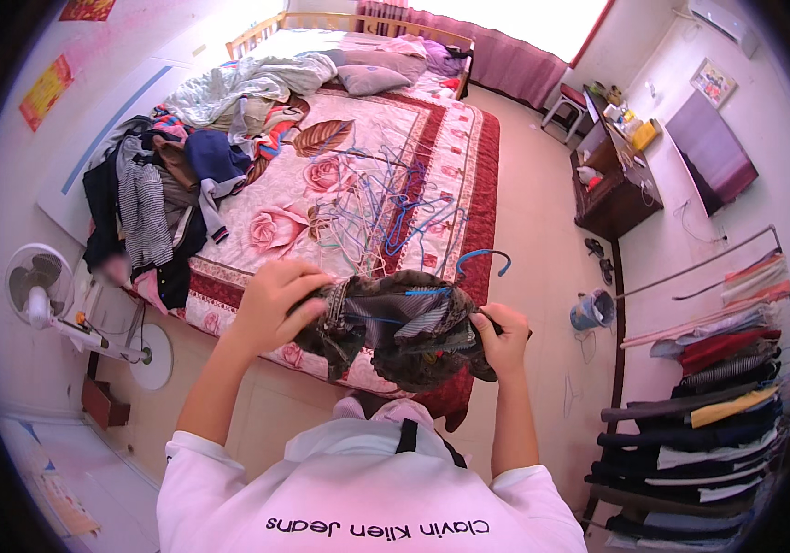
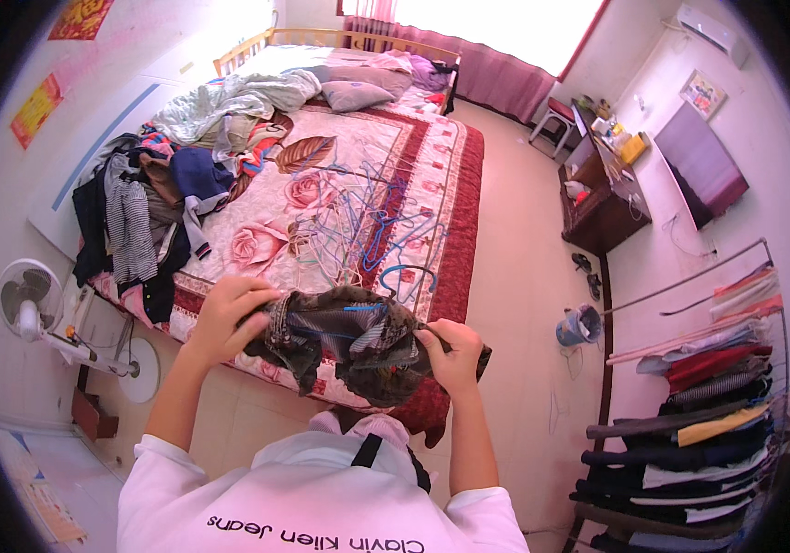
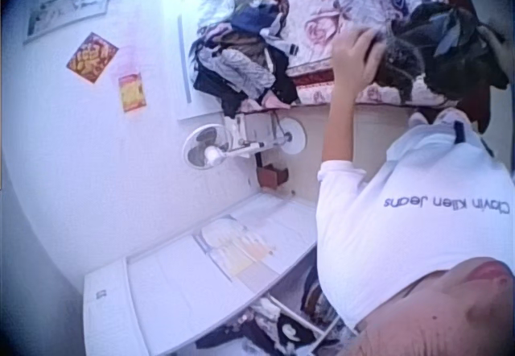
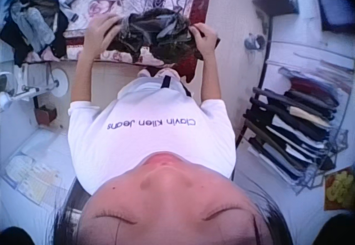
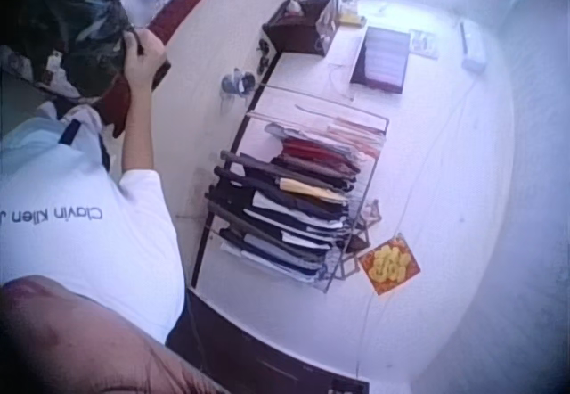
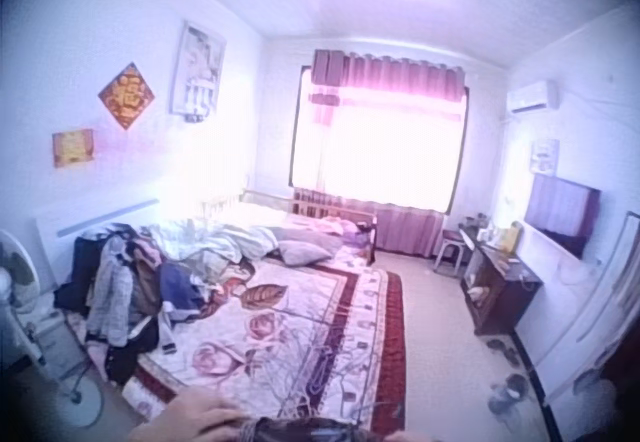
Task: The person picks up clothing items from a bed, fits them onto plastic hangers, and places them into a closet.
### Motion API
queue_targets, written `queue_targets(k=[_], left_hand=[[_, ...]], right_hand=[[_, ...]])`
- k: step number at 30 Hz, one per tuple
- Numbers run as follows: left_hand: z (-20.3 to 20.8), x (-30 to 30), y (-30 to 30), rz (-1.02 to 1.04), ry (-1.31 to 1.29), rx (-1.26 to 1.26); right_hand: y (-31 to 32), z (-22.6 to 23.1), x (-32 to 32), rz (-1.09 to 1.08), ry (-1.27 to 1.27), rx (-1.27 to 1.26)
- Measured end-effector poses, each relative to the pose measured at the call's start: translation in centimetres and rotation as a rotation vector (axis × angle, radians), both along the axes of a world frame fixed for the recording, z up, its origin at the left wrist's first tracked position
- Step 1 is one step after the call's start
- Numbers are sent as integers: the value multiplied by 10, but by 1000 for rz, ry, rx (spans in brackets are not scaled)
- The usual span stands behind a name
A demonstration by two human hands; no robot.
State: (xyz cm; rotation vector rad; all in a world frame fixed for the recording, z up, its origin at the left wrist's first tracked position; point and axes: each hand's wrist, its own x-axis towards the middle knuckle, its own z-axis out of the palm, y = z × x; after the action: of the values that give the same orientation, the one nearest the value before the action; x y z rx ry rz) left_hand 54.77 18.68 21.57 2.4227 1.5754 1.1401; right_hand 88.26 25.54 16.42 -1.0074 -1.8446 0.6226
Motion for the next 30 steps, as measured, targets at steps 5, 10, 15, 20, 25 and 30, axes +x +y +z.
queue_targets(k=[5, 10, 15, 20, 25, 30], left_hand=[[10, 35, -41, 105, 124, -34], [-3, 55, -77, 407, 133, 86], [-9, 76, -124, 575, 85, 124], [-25, 104, -184, 759, 16, 145], [-27, 128, -245, 999, 20, 144], [-31, 129, -300, 1264, -49, 101]], right_hand=[[-2, 8, 11, 116, -1, 40], [2, 18, 13, 156, -100, 193], [5, 21, 16, 272, -120, 273], [-7, 24, -2, 466, -112, 309], [-28, 15, -31, 644, -106, 310], [-49, 19, -69, 791, -82, 319]])
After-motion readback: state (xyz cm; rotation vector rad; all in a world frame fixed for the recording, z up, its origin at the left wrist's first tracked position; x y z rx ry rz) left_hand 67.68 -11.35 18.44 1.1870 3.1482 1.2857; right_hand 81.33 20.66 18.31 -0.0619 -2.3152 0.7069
